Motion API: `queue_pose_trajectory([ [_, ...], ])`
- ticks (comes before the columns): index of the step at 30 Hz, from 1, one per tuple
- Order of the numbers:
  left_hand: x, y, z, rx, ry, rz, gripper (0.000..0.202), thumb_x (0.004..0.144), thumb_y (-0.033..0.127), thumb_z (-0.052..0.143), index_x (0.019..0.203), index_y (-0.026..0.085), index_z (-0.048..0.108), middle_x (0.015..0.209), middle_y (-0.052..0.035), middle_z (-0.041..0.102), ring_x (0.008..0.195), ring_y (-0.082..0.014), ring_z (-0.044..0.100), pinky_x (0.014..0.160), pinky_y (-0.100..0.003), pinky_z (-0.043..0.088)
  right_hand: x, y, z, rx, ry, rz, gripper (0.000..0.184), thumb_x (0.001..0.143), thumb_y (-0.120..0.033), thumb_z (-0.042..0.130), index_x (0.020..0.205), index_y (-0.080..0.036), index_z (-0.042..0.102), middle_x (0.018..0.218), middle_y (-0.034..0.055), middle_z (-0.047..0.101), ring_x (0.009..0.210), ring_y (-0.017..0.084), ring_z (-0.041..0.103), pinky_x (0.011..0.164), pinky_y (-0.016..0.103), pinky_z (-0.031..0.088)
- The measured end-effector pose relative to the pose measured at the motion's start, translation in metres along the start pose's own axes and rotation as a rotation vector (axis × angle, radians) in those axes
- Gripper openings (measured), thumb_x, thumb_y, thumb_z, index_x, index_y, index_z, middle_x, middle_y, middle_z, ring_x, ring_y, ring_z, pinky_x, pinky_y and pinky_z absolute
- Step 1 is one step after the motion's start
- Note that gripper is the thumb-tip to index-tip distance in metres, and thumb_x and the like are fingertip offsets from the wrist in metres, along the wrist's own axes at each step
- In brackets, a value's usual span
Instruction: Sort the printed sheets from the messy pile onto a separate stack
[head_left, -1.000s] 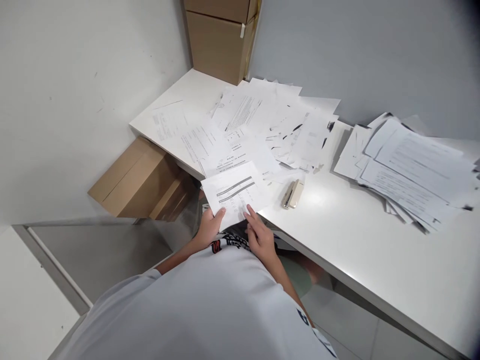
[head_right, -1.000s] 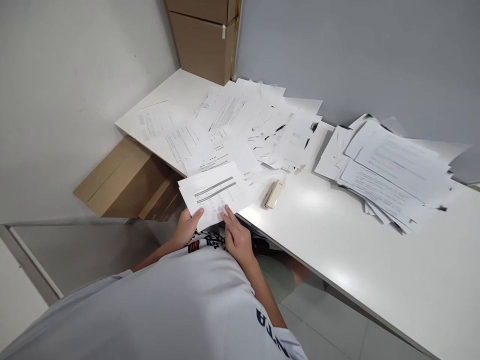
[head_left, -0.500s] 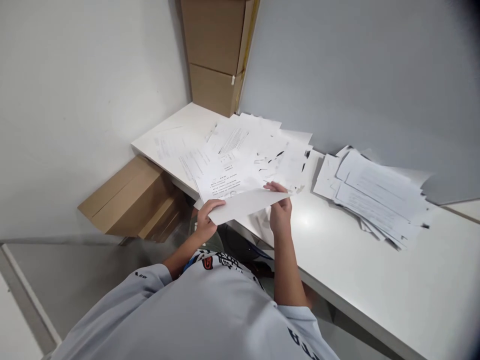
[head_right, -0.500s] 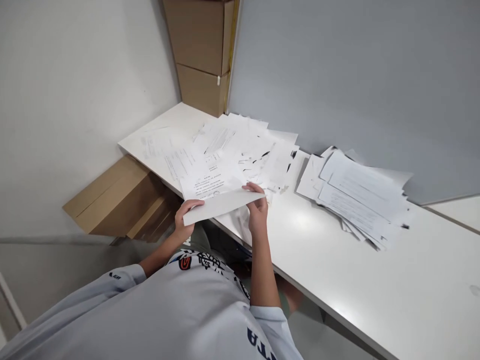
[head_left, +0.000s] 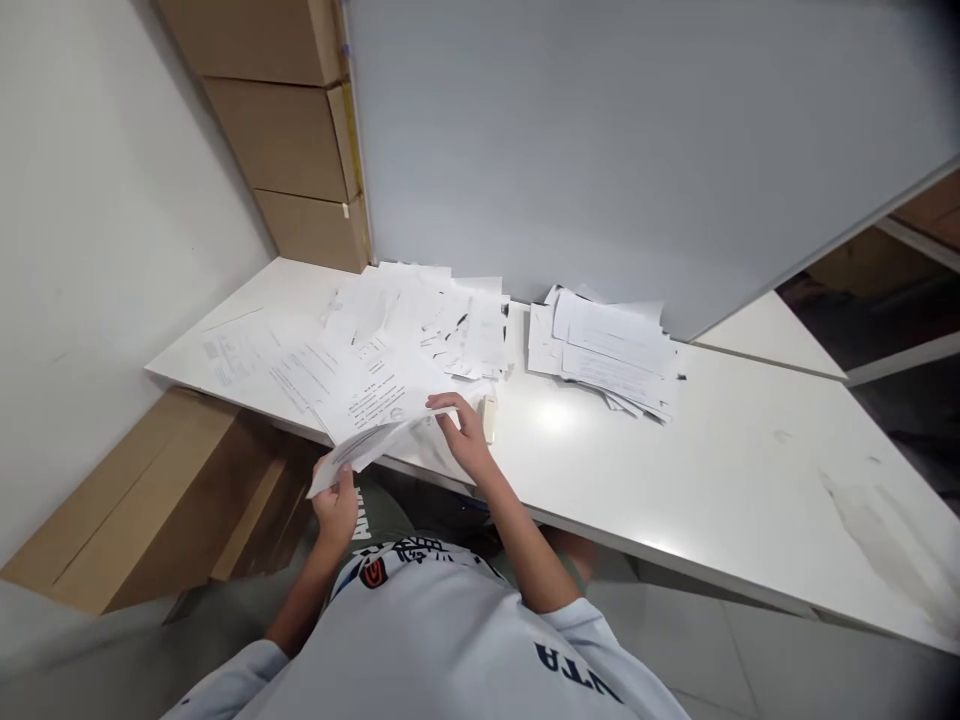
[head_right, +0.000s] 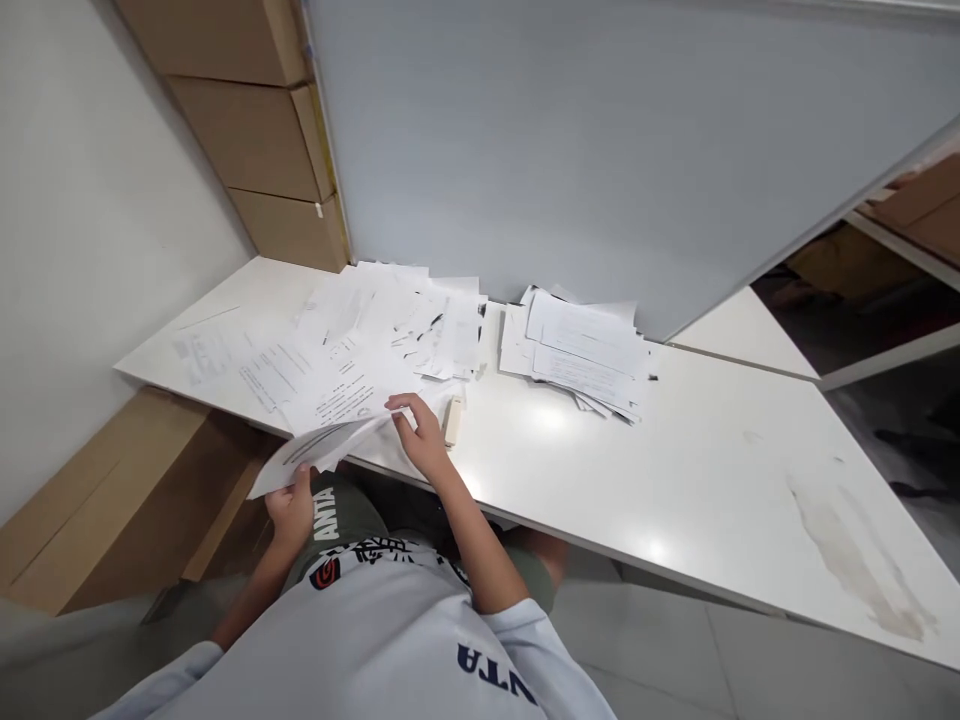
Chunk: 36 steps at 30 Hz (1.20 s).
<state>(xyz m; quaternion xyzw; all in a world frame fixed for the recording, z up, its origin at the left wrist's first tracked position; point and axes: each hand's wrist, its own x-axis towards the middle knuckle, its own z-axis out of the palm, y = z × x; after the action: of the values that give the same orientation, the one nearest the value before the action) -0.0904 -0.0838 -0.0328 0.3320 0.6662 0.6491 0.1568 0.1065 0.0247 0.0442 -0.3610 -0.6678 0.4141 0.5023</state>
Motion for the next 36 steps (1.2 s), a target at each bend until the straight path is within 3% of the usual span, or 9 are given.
queue_pose_trajectory([
  [5,-0.006,0.008,0.006,-0.077,-0.149,-0.093,0.045,0.072,0.052,0.072,0.096,0.015,0.068,0.097,-0.0101,0.074,0.096,-0.0263,0.07,0.094,-0.042,0.055,-0.044,-0.036,-0.055,-0.098,0.04,0.154,0.022,0.092,-0.043,0.054,0.095,-0.023,0.064,0.088,0.0025,0.067,0.084,0.019,0.062,0.078,0.031,0.049],
  [7,-0.009,0.016,0.009,-0.091,-0.359,-0.124,0.048,0.073,0.053,0.071,0.103,0.015,0.068,0.103,-0.0105,0.074,0.099,-0.0274,0.069,0.093,-0.041,0.055,-0.073,-0.034,-0.081,-0.019,0.032,0.336,0.027,0.088,-0.048,0.059,0.095,-0.023,0.065,0.086,0.0023,0.068,0.08,0.019,0.062,0.071,0.03,0.049],
  [11,-0.019,0.036,0.025,-0.063,-0.953,-0.24,0.046,0.076,0.047,0.071,0.109,0.016,0.068,0.11,-0.0105,0.074,0.103,-0.0295,0.068,0.092,-0.041,0.055,-0.133,-0.009,-0.121,0.189,0.078,0.679,0.042,0.074,-0.056,0.072,0.096,-0.021,0.066,0.089,0.0047,0.072,0.076,0.021,0.064,0.068,0.031,0.053],
  [14,-0.031,0.045,0.04,-0.075,-1.152,-0.318,0.04,0.078,0.042,0.068,0.109,0.015,0.067,0.106,-0.0098,0.074,0.095,-0.0262,0.07,0.084,-0.037,0.056,-0.163,0.007,-0.138,0.18,0.199,0.809,0.045,0.067,-0.056,0.077,0.093,-0.021,0.066,0.082,0.0049,0.072,0.071,0.021,0.064,0.063,0.031,0.053],
  [21,-0.046,0.059,0.072,0.167,-1.016,-0.405,0.032,0.085,0.029,0.055,0.114,0.015,0.058,0.067,0.0018,0.064,0.048,-0.0109,0.053,0.046,-0.021,0.041,-0.169,0.013,-0.159,0.092,0.353,0.836,0.039,0.063,-0.05,0.077,0.087,-0.021,0.065,0.074,0.0032,0.069,0.064,0.02,0.062,0.053,0.029,0.049],
  [25,-0.04,0.074,0.087,0.397,-0.996,-0.187,0.014,0.087,0.029,0.054,0.09,0.017,0.061,0.06,0.0037,0.057,0.054,-0.0119,0.052,0.052,-0.023,0.036,-0.16,0.013,-0.165,0.068,0.38,0.842,0.044,0.065,-0.049,0.075,0.097,-0.021,0.065,0.071,0.0026,0.068,0.062,0.019,0.062,0.049,0.027,0.046],
  [29,-0.041,0.079,0.091,0.541,-1.04,-0.054,0.036,0.093,0.036,0.046,0.06,0.02,0.046,0.055,0.0022,0.048,0.056,-0.0147,0.049,0.054,-0.026,0.03,-0.162,0.023,-0.163,0.096,0.399,0.83,0.046,0.067,-0.049,0.074,0.103,-0.021,0.063,0.072,0.002,0.069,0.062,0.019,0.062,0.053,0.028,0.047],
  [32,-0.042,0.078,0.087,0.624,-1.053,0.022,0.045,0.098,0.038,0.034,0.057,0.021,0.04,0.057,-0.0007,0.051,0.06,-0.0172,0.051,0.057,-0.027,0.03,-0.166,0.032,-0.157,0.106,0.454,0.777,0.047,0.068,-0.05,0.071,0.104,-0.02,0.062,0.075,0.003,0.07,0.066,0.02,0.064,0.058,0.03,0.05],
  [36,-0.033,0.087,0.091,0.847,-0.991,0.213,0.049,0.1,0.046,0.033,0.063,0.02,0.049,0.059,-0.0032,0.055,0.061,-0.0195,0.054,0.059,-0.028,0.031,-0.165,0.037,-0.153,0.046,0.48,0.743,0.05,0.07,-0.051,0.068,0.109,-0.02,0.062,0.074,0.0032,0.07,0.066,0.02,0.064,0.057,0.03,0.048],
])
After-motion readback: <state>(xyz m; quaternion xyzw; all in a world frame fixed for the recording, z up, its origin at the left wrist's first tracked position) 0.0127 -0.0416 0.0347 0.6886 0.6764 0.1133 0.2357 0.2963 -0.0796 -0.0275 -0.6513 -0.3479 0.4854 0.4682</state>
